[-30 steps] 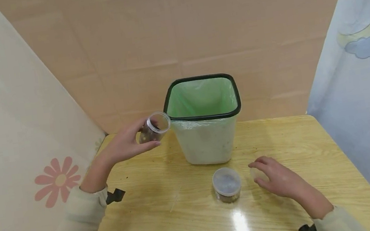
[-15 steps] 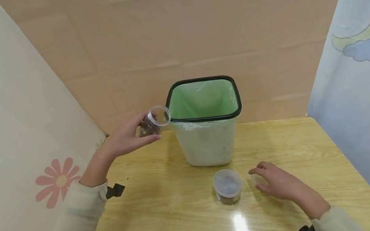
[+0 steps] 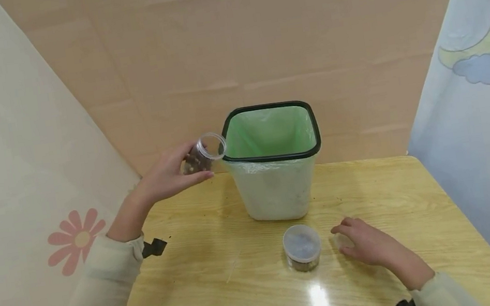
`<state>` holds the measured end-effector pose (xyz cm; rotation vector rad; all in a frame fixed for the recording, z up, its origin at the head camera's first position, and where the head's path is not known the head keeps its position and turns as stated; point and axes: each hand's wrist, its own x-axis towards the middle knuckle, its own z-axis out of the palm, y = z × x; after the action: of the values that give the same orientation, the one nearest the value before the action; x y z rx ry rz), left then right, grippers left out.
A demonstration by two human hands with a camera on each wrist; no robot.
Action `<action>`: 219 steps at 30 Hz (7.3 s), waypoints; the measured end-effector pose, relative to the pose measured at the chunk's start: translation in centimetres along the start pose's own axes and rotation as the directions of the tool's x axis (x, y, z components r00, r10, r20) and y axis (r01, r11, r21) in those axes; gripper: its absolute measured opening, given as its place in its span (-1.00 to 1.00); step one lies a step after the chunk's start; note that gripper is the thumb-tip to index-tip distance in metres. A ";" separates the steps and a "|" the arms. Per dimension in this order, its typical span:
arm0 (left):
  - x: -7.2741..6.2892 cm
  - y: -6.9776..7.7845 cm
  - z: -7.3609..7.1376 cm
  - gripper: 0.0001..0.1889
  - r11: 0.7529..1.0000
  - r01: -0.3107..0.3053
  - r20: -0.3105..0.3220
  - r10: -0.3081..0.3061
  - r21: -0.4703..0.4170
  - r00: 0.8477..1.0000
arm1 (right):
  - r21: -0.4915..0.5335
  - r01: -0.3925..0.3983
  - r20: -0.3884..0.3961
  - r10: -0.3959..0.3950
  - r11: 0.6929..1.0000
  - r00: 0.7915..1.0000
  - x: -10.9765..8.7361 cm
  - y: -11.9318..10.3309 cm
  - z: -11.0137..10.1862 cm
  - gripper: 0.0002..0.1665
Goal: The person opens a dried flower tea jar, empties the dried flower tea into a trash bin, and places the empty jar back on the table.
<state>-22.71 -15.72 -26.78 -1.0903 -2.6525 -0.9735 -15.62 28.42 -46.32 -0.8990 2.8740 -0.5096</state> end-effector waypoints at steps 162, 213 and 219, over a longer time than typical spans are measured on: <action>6.1 1.2 0.9 -0.29 0.875 0.142 -0.163 -0.073 0.463 0.984 | 0.126 -0.072 -0.393 0.117 0.989 0.912 10.2 -6.5 -13.5 -0.26; 6.6 0.9 1.2 -0.35 0.810 0.058 -0.210 0.081 0.584 0.974 | 0.106 -0.102 -0.401 0.137 0.989 0.906 10.2 -6.8 -13.4 -0.26; 6.5 1.0 1.1 -0.36 0.806 0.065 -0.211 0.075 0.588 0.975 | 0.102 -0.104 -0.406 0.136 0.989 0.904 10.3 -7.0 -13.4 -0.27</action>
<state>-26.68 -10.69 -25.04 -0.7778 -2.4804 -0.1922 -22.74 21.07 -31.24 -0.6606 3.2255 -0.8887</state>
